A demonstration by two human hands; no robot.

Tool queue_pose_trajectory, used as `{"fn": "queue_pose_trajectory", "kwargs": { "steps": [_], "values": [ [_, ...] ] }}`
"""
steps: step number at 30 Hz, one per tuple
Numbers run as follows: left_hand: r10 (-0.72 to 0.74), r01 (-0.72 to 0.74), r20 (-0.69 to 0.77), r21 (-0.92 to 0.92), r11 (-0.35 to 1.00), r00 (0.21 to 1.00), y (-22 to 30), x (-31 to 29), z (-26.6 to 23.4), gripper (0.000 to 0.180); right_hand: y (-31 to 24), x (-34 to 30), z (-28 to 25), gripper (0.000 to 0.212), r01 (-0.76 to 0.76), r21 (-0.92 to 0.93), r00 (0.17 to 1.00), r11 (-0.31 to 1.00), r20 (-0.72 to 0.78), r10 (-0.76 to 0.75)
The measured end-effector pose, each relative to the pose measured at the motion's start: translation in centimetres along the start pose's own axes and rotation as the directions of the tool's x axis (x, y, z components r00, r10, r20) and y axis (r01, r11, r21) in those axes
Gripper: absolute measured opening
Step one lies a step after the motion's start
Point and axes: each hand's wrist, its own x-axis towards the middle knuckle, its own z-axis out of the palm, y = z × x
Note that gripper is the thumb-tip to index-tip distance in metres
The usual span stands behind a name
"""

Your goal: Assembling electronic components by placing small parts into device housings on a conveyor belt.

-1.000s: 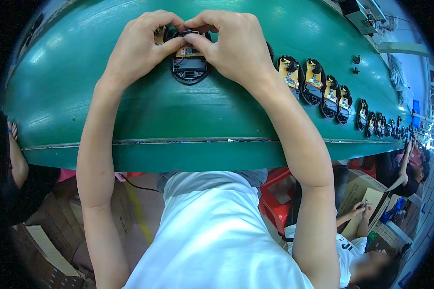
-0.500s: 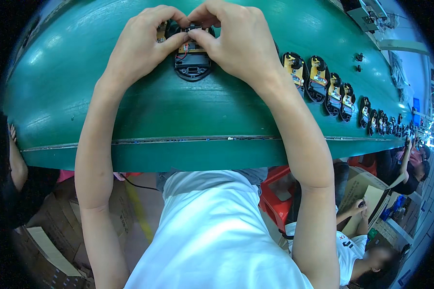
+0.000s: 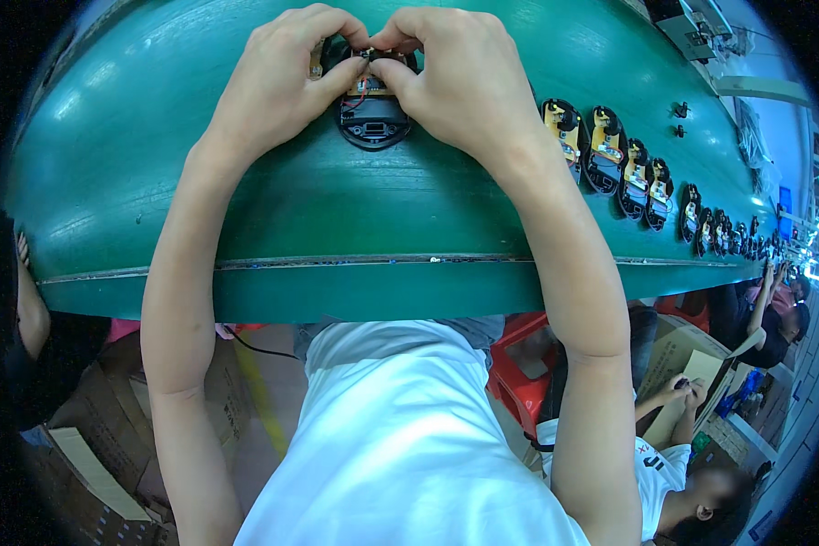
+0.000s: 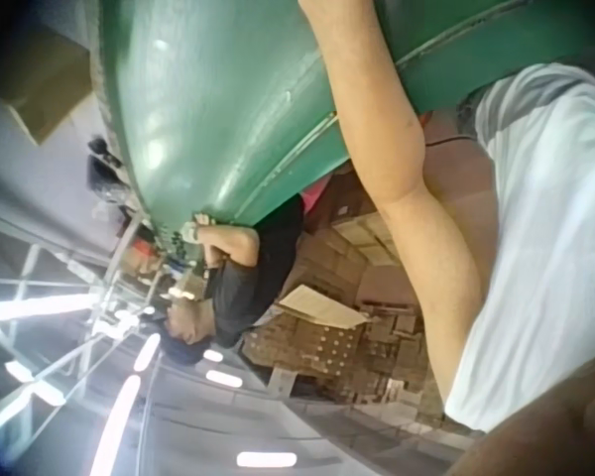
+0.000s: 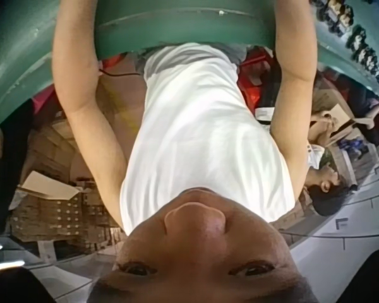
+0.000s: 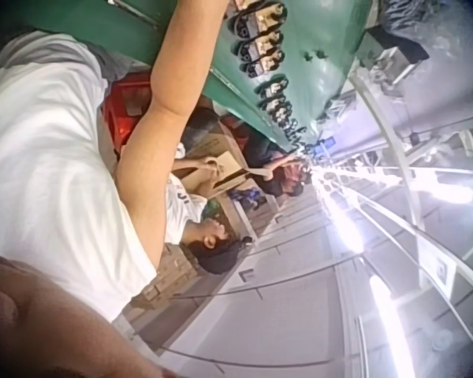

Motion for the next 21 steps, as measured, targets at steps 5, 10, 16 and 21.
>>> {"fn": "queue_pose_trajectory", "kwargs": {
  "steps": [5, 10, 16, 21],
  "values": [
    [-0.004, 0.006, -0.049, 0.028, 1.0, 0.999, 0.3, 0.0, 0.8, 0.016, -0.2, -0.4, 0.1, 0.024, 0.012, -0.041, 1.0, 0.999, -0.022, -0.013],
    [-0.021, 0.021, -0.034, 0.004, 1.0, 0.999, 0.3, 0.0, 0.9, 0.015, -0.2, -0.1, 0.1, 0.023, 0.043, -0.118, 0.998, 0.992, -0.029, -0.047],
    [-0.093, 0.098, 0.054, -0.096, 0.991, 0.994, 0.4, 0.5, 0.7, 0.016, 1.6, 0.3, -0.1, 0.023, 0.023, 0.065, 0.999, 0.998, 0.034, -0.025],
    [-0.17, 0.186, 0.085, -0.249, 0.951, 0.982, 0.0, 0.3, 1.3, 0.019, 2.3, 0.3, -0.3, 0.027, -0.039, 0.089, 0.998, 0.995, 0.062, 0.034]
  ]
}}
